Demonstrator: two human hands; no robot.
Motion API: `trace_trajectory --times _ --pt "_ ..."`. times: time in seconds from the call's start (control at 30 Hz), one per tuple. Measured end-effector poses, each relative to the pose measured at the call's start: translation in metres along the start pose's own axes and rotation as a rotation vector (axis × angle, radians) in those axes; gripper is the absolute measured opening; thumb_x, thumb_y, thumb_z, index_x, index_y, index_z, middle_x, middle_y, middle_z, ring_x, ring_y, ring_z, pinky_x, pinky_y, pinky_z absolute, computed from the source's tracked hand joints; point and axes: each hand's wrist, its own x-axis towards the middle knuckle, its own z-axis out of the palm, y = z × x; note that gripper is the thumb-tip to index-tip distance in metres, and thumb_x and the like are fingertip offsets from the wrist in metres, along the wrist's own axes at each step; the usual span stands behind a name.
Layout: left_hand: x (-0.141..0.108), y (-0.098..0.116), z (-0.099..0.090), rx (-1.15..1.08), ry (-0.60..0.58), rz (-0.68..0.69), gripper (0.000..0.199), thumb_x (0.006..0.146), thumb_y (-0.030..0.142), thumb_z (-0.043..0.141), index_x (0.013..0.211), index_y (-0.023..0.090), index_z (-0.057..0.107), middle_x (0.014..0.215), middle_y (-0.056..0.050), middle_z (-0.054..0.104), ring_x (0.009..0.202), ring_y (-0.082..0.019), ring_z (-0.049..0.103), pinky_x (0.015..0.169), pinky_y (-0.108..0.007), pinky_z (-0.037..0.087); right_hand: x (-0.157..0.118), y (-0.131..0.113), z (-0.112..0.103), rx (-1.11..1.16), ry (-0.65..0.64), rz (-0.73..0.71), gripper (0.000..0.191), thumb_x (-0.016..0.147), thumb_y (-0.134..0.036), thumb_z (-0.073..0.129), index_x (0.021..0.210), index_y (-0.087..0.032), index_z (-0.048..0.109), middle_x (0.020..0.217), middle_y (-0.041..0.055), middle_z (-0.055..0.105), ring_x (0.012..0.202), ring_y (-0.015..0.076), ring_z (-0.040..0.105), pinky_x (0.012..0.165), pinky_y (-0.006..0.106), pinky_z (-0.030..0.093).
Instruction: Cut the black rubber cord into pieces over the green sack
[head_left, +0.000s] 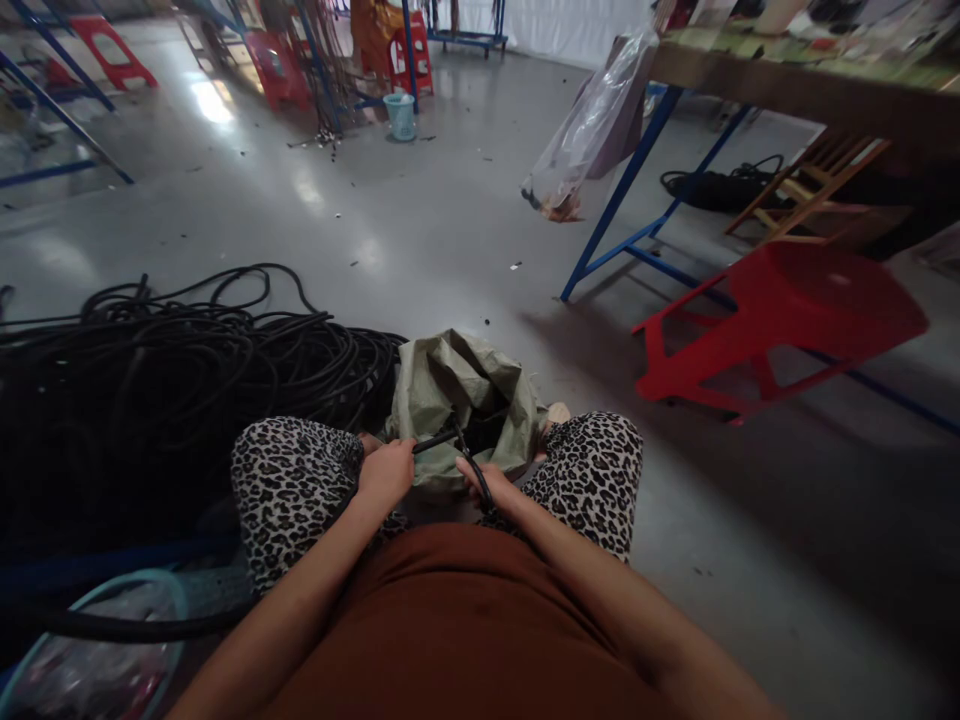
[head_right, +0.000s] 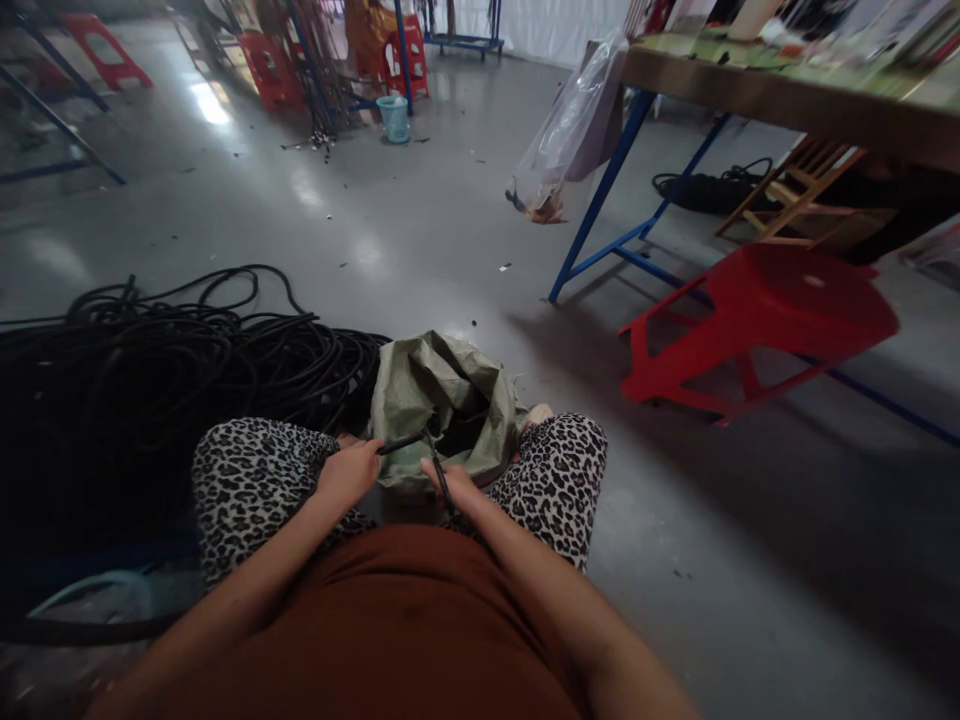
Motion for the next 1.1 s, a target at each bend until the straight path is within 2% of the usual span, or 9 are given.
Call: trace_trajectory --times 0.13,0.27,0.57,1.1 --pt "0.000 0.000 0.001 -0.007 0.016 0.007 0.034 0.084 0.023 0.036 0.112 0.021 0.053 0.097 -0.009 0.063 0.089 -0.020 0.060 0.071 -0.030 0.045 -0.004 -0.002 0.002 -0.015 -0.088 0.016 0.048 0.077 -0.060 0.046 0.073 -0.013 0.053 0.052 0.0003 0.051 0.039 0.0098 0.050 0.037 0.019 0.039" --pt "0.000 0.001 0.001 -0.010 0.012 0.003 0.034 0.084 0.023 0.035 0.113 0.021 0.053 0.097 -0.010 0.062 0.090 -0.021 0.059 0.072 -0.030 0.045 -0.004 -0.001 0.003 -0.019 -0.124 0.025 0.049 0.078 -0.060 0.045 0.075 -0.012 0.053 0.053 0.0003 0.051 0.039 0.0094 0.050 0.036 0.018 0.038" --pt "-0.003 0.007 -0.007 -0.011 -0.039 0.008 0.033 0.084 0.025 0.036 0.113 0.021 0.053 0.099 -0.011 0.062 0.090 -0.020 0.059 0.074 -0.031 0.045 -0.004 -0.002 0.003 -0.001 -0.130 0.023 0.047 0.079 -0.058 0.046 0.074 -0.012 0.054 0.052 0.0000 0.051 0.039 0.0093 0.050 0.036 0.018 0.038" --pt "-0.003 0.010 -0.004 0.040 -0.058 0.056 0.032 0.086 0.022 0.033 0.111 0.022 0.053 0.095 -0.009 0.062 0.089 -0.018 0.058 0.075 -0.027 0.043 -0.006 -0.006 0.000 -0.055 -0.137 0.000 0.052 0.076 -0.062 0.046 0.077 -0.011 0.055 0.055 0.0021 0.055 0.044 0.0099 0.053 0.038 0.018 0.040"
